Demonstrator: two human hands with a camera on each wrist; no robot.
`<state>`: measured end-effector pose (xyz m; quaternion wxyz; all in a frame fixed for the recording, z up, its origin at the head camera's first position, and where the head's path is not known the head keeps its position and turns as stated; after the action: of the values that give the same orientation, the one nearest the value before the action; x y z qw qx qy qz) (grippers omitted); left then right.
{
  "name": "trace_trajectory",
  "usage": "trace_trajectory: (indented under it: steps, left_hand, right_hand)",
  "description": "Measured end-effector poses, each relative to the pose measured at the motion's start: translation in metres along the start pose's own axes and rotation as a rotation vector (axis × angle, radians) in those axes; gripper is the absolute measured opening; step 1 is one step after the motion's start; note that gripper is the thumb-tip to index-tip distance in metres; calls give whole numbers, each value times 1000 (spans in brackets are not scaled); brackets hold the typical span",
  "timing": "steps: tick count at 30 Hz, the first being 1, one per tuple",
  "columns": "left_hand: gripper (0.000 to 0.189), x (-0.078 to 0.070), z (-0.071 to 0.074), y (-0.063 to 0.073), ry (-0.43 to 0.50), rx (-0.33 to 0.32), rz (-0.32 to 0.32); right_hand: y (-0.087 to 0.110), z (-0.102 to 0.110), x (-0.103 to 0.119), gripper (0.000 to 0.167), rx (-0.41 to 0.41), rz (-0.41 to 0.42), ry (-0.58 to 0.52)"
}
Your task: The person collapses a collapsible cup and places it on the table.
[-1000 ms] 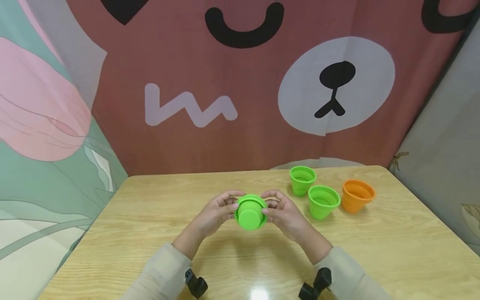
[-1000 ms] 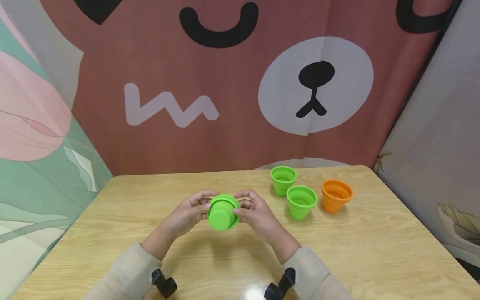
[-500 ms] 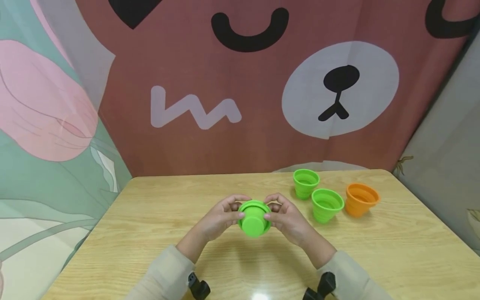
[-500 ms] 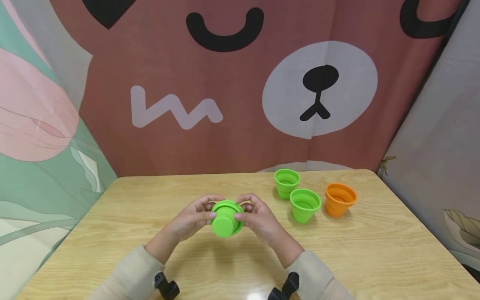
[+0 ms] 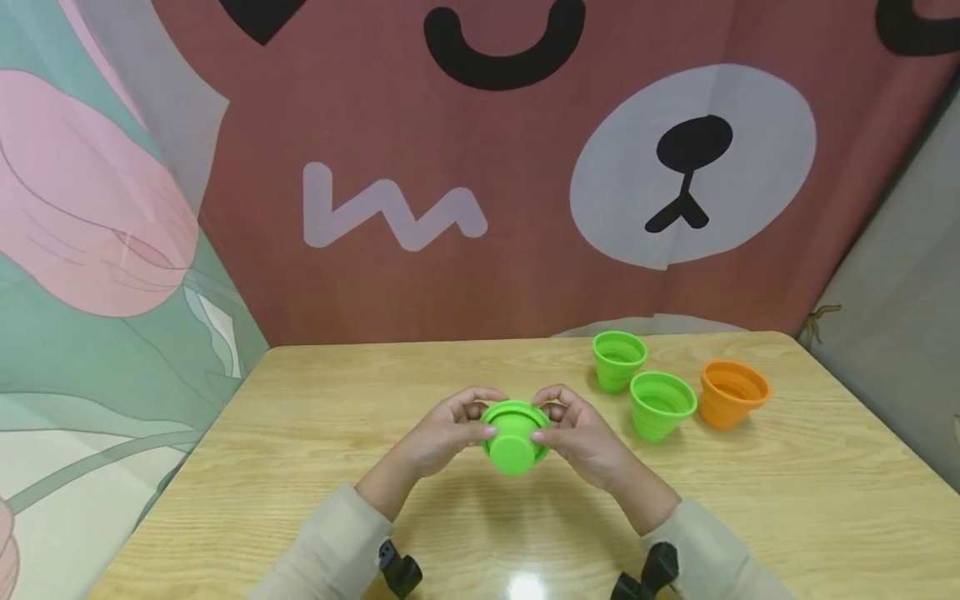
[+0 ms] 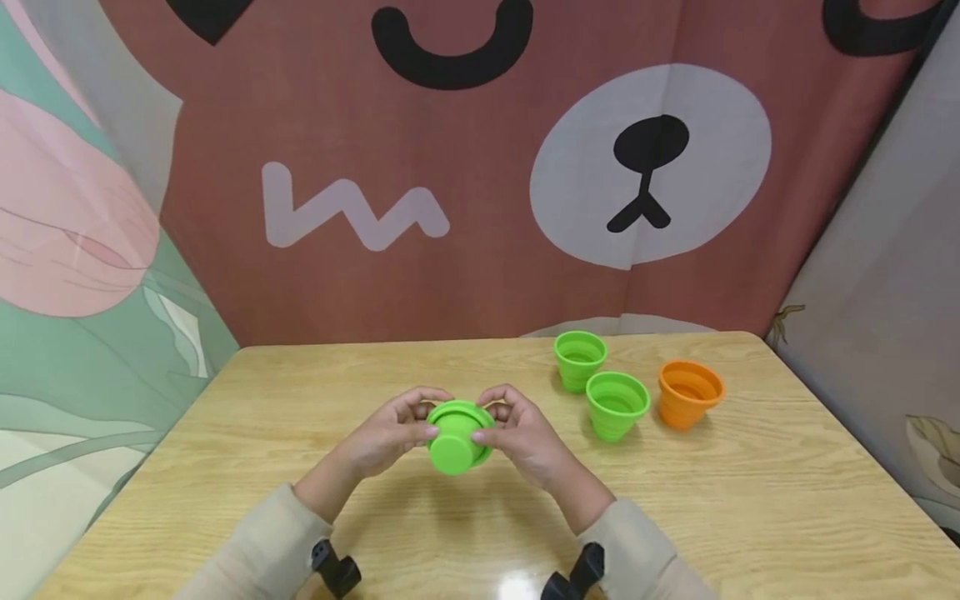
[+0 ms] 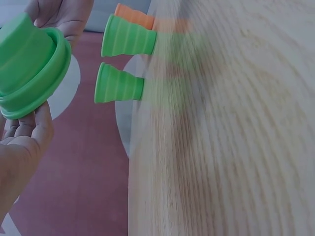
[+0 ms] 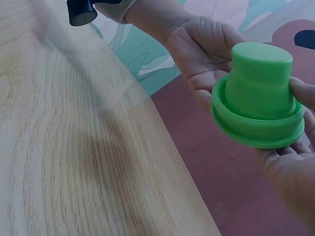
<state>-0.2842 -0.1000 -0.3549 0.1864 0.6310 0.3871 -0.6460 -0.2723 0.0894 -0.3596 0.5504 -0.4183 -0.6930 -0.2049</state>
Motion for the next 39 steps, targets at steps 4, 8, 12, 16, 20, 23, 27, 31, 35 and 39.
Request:
trace_trajectory:
  steps: [4, 8, 12, 16, 20, 23, 27, 31, 35, 39]
  left_hand:
    - [42, 2, 0, -1, -17, -11, 7]
    - [42, 3, 0, -1, -13, -9, -4]
    - [43, 3, -1, 0, 3, 1, -6]
    - [44, 1, -2, 1, 1, 13, 13]
    - [43, -1, -2, 1, -14, 27, 20]
    - [43, -2, -3, 1, -20, 25, 20]
    - [42, -2, -2, 0, -56, 18, 7]
    - [38, 1, -1, -1, -130, 13, -3]
    - [31, 3, 1, 0, -207, -24, 26]
    - [27, 2, 2, 1, -257, -42, 21]
  right_hand:
    - [0, 0, 0, 31, -2, 2, 24]
    - [-1, -1, 0, 30, -8, -8, 53]
    - [-2, -2, 0, 31, 4, -10, 71]
    - [-2, -3, -1, 31, 23, -10, 83]
    - [-2, -4, 0, 31, 26, -13, 99]
    - [-3, -5, 1, 31, 23, -14, 112]
    - [-2, -4, 2, 32, -15, -15, 139]
    - [-1, -3, 2, 28, -93, 4, 206]
    - [-1, -3, 2, 29, -184, -1, 275]
    - [-1, -5, 1, 31, -231, -40, 275]
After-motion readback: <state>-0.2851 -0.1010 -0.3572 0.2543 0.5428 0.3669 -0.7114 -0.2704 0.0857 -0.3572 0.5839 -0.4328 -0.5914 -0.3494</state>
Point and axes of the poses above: each hand's wrist, its own y-axis away from the middle knuckle, its own z-axis out of the back of the hand, x = y × z, the point moved 2 cm from there along -y, towards the middle knuckle, and after that the axes turned 6 degrees about -z, right-handed, at the moved point
